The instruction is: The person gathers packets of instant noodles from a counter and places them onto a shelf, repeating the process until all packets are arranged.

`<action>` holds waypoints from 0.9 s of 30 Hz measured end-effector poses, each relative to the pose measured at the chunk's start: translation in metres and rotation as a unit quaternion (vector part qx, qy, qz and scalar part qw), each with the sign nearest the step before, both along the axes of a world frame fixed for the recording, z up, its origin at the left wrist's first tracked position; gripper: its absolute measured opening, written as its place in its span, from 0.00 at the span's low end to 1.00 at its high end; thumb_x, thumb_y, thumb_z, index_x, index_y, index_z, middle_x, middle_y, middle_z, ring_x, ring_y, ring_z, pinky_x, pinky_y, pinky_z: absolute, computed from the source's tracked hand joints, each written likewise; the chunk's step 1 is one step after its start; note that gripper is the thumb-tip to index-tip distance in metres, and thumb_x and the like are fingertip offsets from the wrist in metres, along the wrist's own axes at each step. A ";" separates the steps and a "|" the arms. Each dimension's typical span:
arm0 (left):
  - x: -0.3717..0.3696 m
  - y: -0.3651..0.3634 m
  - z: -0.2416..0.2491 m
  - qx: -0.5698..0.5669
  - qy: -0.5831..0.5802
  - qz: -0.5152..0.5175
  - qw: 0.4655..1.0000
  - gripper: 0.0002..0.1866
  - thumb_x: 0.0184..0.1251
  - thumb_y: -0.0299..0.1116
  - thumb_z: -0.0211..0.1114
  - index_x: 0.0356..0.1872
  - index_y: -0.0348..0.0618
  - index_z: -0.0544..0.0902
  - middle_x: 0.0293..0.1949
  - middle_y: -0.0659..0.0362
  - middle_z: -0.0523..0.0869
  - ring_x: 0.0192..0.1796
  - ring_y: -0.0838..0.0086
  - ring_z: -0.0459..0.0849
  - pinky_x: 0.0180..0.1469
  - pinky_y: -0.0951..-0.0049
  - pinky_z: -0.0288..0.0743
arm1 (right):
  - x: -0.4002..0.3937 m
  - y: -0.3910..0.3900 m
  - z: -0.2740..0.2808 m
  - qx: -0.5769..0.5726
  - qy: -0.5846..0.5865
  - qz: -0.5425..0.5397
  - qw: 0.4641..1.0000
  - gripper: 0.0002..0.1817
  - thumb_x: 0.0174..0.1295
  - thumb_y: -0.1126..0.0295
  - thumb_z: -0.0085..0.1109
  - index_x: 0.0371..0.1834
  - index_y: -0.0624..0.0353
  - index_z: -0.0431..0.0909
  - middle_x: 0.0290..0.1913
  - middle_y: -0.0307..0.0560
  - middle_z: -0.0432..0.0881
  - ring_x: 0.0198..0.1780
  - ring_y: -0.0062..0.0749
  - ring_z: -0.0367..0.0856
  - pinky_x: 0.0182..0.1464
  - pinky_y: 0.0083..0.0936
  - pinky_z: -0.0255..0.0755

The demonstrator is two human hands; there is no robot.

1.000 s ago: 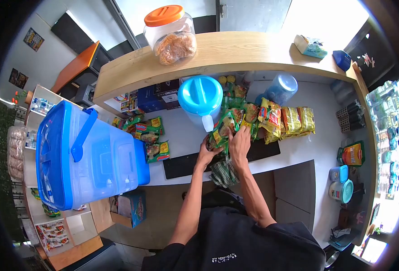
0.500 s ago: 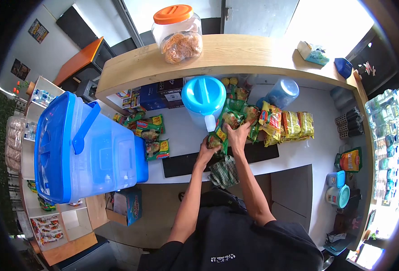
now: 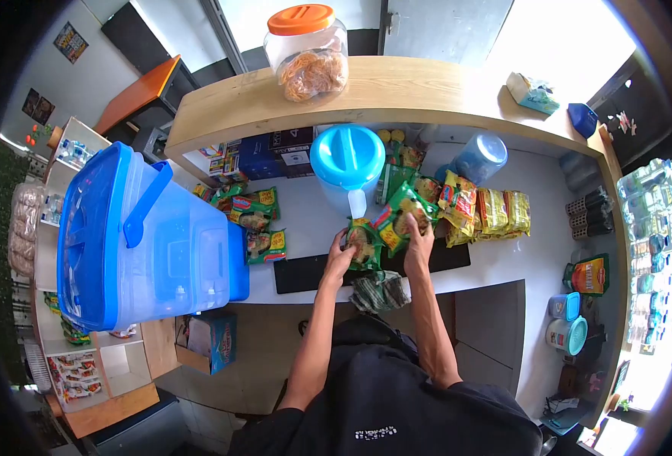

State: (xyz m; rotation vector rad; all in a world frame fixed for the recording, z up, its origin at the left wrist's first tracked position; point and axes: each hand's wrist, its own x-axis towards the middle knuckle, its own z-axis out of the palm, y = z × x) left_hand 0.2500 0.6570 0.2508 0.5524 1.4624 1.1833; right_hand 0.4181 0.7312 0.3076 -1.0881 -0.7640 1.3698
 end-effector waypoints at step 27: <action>-0.031 -0.147 0.006 0.231 -0.439 0.195 0.846 0.28 0.69 0.32 0.56 0.70 0.51 0.61 0.63 0.61 0.73 0.65 0.68 0.73 0.65 0.60 0.67 | 0.037 -0.101 -0.072 -0.068 -0.182 0.259 0.946 0.21 0.64 0.65 0.60 0.56 0.63 0.70 0.48 0.46 0.79 0.46 0.28 0.79 0.50 0.27 0.74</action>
